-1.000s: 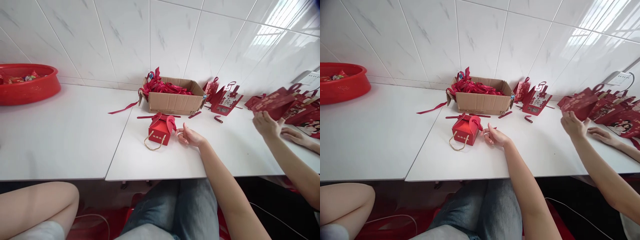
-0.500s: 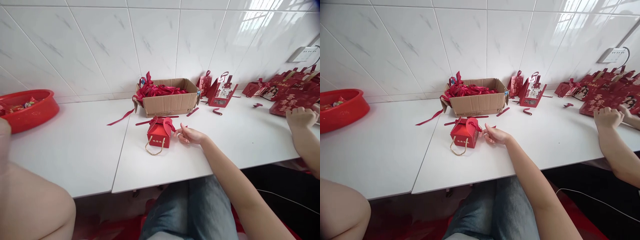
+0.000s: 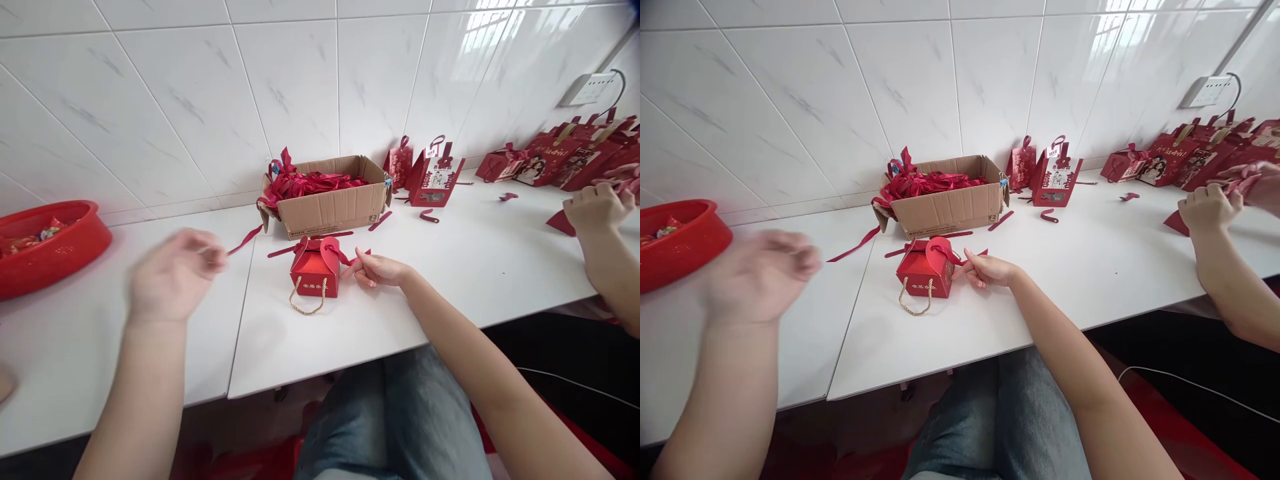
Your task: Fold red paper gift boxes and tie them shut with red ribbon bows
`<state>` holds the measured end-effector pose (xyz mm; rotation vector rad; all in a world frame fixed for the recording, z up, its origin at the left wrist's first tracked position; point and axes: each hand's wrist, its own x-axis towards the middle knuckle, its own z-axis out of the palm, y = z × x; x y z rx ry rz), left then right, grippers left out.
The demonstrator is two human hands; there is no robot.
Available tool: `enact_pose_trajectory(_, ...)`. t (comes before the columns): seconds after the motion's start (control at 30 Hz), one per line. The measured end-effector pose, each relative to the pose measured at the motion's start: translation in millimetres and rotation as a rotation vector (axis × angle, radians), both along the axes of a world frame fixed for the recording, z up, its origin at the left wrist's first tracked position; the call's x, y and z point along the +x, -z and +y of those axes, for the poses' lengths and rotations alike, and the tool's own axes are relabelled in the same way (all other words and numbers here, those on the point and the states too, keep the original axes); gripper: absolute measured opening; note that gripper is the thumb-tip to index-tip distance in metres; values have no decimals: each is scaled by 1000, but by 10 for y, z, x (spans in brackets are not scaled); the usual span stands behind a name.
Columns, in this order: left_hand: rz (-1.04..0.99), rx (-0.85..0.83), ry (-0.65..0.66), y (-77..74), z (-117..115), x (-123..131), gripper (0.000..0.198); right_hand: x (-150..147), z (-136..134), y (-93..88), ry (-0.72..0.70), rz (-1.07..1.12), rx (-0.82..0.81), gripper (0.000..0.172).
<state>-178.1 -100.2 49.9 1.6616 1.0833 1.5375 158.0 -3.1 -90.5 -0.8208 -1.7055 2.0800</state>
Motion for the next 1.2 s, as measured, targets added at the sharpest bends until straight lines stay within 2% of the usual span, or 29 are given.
enact_pose_trajectory(0.03,18,-180,7,101,85,54,37,5,-4,-5,1,-18,-6,79)
enact_pose_trajectory(0.1,163,-496,7,295,234,198,48,15,-19,-28,7,-50,-8,81)
enact_pose_trajectory(0.2,368,-783,131,517,365,390,69,28,-63,-101,19,-101,-3,82)
enact_pose_trajectory(0.27,449,-856,192,620,417,453,76,30,-99,-157,16,-130,1,82)
enact_pose_trajectory(0.37,439,-881,202,739,527,467,75,13,-131,-201,10,-137,11,79)
enact_pose_trajectory(0.43,295,-915,214,799,634,459,68,-16,-128,-187,60,-113,17,75)
enact_pose_trajectory(0.53,9,-973,230,844,794,462,57,-70,-91,-123,231,-21,1,71)
enact_pose_trajectory(0.6,-89,-981,210,838,871,479,50,-98,-60,-77,339,65,-17,68)
enact_pose_trajectory(0.77,-254,-932,172,713,955,520,28,-121,-17,-32,497,355,-118,55)
enact_pose_trajectory(0.9,-351,-828,172,484,970,496,19,-174,17,-141,554,517,-156,46)
enact_pose_trajectory(1.0,-339,-725,217,229,945,465,16,-248,86,-356,608,608,-138,36)
enact_pose_trajectory(1.13,-62,-532,308,-121,868,483,16,-341,184,-768,681,572,73,29)
enact_pose_trajectory(1.2,51,-479,297,-254,842,525,17,-379,203,-980,686,551,184,25)
